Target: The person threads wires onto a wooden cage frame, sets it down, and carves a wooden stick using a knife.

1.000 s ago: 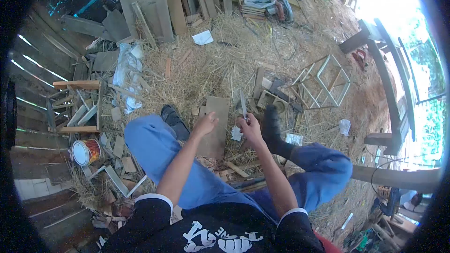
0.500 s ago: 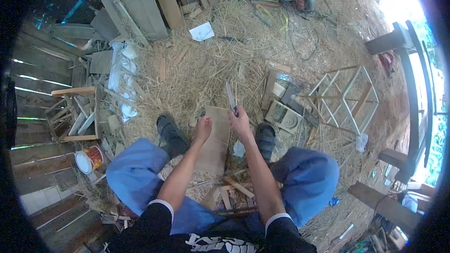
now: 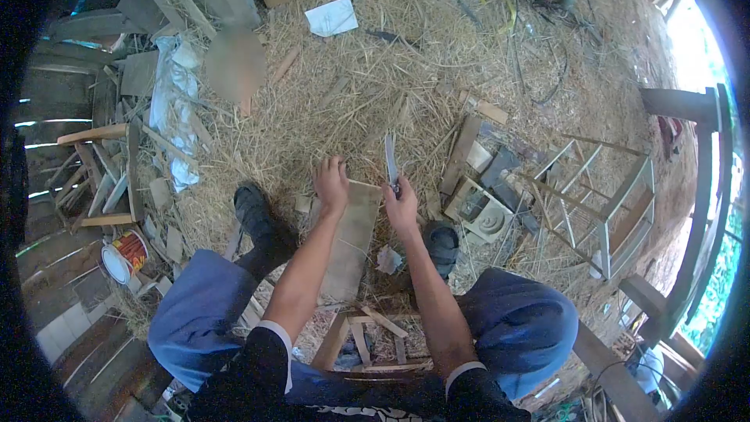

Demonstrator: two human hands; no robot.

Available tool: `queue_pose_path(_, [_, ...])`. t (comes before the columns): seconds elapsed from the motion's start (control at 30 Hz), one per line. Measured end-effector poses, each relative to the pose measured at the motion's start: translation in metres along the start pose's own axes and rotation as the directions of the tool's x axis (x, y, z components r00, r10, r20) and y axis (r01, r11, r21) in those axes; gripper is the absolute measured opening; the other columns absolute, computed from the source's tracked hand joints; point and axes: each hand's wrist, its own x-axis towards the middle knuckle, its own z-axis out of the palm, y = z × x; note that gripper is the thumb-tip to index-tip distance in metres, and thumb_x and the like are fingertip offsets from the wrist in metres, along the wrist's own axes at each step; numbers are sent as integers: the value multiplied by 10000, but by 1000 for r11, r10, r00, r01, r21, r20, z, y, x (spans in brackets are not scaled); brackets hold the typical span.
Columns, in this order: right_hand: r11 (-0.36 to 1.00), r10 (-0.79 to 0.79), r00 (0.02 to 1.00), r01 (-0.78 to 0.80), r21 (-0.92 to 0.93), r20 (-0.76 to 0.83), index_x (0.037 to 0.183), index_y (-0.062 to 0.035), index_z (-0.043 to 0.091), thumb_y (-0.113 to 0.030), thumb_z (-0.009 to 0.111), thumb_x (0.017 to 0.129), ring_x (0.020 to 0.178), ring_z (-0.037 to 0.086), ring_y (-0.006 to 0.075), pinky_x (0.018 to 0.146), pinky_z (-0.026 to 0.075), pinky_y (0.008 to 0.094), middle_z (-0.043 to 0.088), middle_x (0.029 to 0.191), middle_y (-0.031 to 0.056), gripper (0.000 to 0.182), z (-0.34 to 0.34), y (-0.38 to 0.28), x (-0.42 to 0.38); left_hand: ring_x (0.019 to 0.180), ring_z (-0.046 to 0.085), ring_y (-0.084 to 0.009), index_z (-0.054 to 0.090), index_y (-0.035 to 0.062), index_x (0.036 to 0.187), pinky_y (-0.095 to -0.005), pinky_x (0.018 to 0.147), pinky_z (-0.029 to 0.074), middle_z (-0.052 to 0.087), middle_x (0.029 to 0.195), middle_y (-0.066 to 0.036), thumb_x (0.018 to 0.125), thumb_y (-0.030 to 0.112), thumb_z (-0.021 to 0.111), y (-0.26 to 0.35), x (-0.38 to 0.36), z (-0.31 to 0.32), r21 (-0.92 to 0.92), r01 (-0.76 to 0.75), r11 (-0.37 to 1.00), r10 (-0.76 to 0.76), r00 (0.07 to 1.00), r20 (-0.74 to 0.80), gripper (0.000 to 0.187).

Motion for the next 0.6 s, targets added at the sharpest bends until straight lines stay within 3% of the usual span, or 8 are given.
queue_pose_path(0.1, [999, -44, 997, 43, -14, -56, 1088, 40, 602, -223, 662, 886, 703, 598, 237, 672, 480, 379, 620, 777, 123, 337, 6, -3, -9, 1018, 591, -321, 665, 90, 1066, -465, 903, 451, 633, 1045, -95, 962, 206, 596, -13, 2, -5, -55, -83, 995, 85, 996, 35, 170])
queue_pose_path(0.2, [987, -37, 999, 36, -155, -2, 1070, 26, 604, -215, 683, 862, 697, 577, 295, 686, 477, 390, 593, 773, 150, 328, 1, -18, -15, 968, 616, -352, 691, 71, 1024, -473, 869, 474, 660, 979, -119, 964, 188, 593, -12, 0, -11, -106, -108, 988, 113, 993, 43, 164])
queue_pose_path(0.23, [986, -18, 999, 23, -165, 32, 1072, 7, 613, -199, 711, 830, 775, 599, 360, 733, 487, 429, 608, 840, 193, 333, 4, -16, -14, 954, 620, -355, 694, 72, 1017, -471, 861, 480, 669, 960, -123, 966, 200, 592, -10, 2, -12, -87, -115, 990, 117, 993, 24, 171])
queue_pose_path(0.33, [890, -264, 964, 239, -388, -13, 1190, -33, 626, -235, 755, 820, 906, 658, 318, 797, 528, 412, 656, 991, 183, 440, 24, 6, -13, 971, 627, -331, 684, 107, 1042, -472, 888, 461, 697, 951, -110, 990, 249, 559, -12, 2, -9, -21, -109, 994, 109, 994, 17, 196])
queue_pose_path(0.37, [950, -195, 980, 182, -253, -28, 1204, -20, 619, -247, 773, 808, 1051, 627, 382, 897, 512, 448, 641, 1111, 229, 482, 29, 6, -13, 986, 629, -318, 677, 124, 1057, -473, 905, 448, 707, 955, -101, 1000, 267, 543, -12, -2, -7, 1, -103, 995, 103, 994, 26, 204])
queue_pose_path(0.47, [922, -173, 970, 99, -375, -169, 1216, -5, 614, -269, 779, 806, 1031, 633, 381, 879, 518, 438, 644, 1103, 226, 515, 36, -13, -24, 985, 631, -343, 670, 128, 1061, -495, 908, 435, 723, 957, -131, 1012, 280, 518, 0, -7, -27, 105, -78, 991, 62, 988, 142, 221])
queue_pose_path(0.6, [974, -121, 992, 109, -197, -46, 1198, 1, 626, -276, 766, 814, 1032, 654, 401, 888, 514, 442, 678, 1053, 236, 494, 29, -3, -27, 938, 630, -367, 660, 109, 1053, -509, 857, 440, 706, 926, -155, 1005, 268, 537, -2, -20, -45, 17, -24, 1000, 23, 998, 52, 206])
